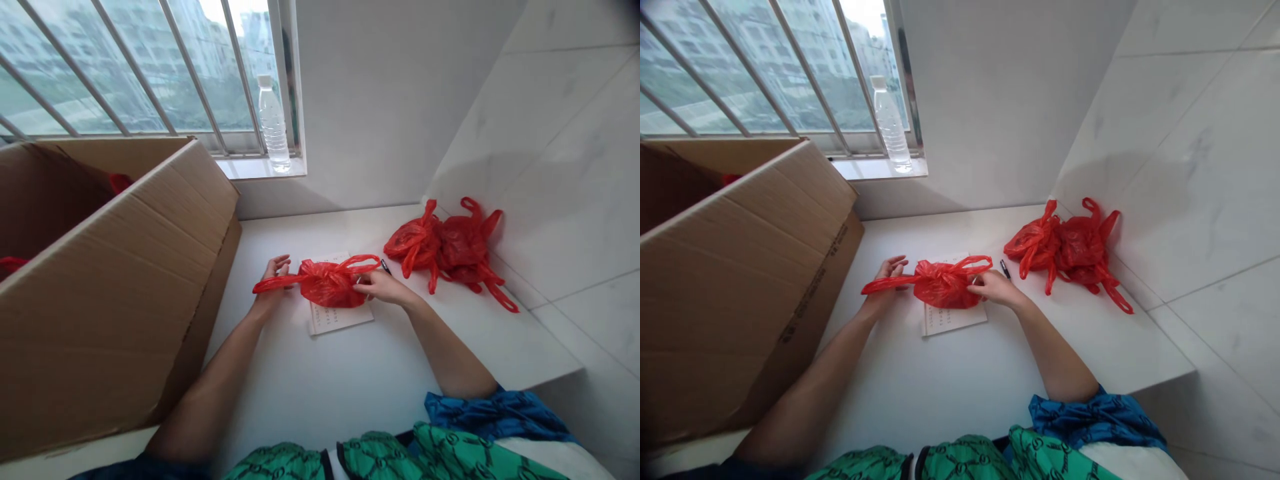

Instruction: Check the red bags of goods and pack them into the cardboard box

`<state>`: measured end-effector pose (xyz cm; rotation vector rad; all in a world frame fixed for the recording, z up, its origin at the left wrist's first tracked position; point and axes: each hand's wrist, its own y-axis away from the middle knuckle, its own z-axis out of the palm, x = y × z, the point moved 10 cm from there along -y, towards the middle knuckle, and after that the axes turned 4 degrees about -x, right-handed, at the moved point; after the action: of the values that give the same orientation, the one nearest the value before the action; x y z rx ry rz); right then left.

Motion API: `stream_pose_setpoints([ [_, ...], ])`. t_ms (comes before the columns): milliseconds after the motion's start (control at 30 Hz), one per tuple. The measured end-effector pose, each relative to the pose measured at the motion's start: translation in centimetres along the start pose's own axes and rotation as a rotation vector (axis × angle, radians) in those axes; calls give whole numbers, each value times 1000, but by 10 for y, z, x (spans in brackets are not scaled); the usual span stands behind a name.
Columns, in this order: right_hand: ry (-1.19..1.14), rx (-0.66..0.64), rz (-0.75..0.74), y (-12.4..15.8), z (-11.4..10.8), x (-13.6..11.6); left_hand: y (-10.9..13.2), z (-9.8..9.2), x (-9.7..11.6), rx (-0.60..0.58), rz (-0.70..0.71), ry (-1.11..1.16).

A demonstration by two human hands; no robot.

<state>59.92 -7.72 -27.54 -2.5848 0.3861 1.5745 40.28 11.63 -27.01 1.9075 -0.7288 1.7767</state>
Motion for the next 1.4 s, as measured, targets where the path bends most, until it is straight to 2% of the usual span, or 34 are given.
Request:
stream_pose_setpoints([
  [100,36,119,-100,-5,-7,-14,-5,27,3,-159,-10,-9],
  [167,40,206,-130,-6,-18,-17,-6,30,4,-212,11,-27],
  [267,64,251,-111,-5,-29,-11,-5,10,-1,-146,43,-104],
  [367,140,168,-56,-1,-30,-2,-1,-7,-3,-113,64,-203],
  [433,209,136,-8,6,-36,1,-1,-12,3,-92,81,-195],
  [467,251,178,15,11,-45,-1,-3,-17,10,-48,101,-169],
  [500,297,273,27,17,-59,-6,-5,-23,20,19,131,-133],
  [567,382,580,-8,37,-91,-30,-8,-35,45,174,213,-69],
  [633,440,838,-134,56,-102,-63,-10,-33,70,242,311,-103],
  [667,463,892,-219,60,-95,-79,-10,-22,82,209,365,-177],
  [700,488,882,-302,57,-81,-93,-9,-4,90,129,422,-289],
  [767,552,722,-435,39,-37,-108,0,44,92,-108,518,-591],
  [833,633,527,-449,16,9,-103,16,86,70,-311,560,-892],
  [900,705,417,-359,-4,40,-82,30,107,41,-387,546,-1103],
  [967,750,350,-253,-16,57,-57,40,114,21,-379,535,-1218],
  [1067,794,311,-171,-20,64,-37,48,114,10,-328,544,-1284],
  [1400,796,280,-129,-17,65,-36,47,113,7,-319,526,-1311],
])
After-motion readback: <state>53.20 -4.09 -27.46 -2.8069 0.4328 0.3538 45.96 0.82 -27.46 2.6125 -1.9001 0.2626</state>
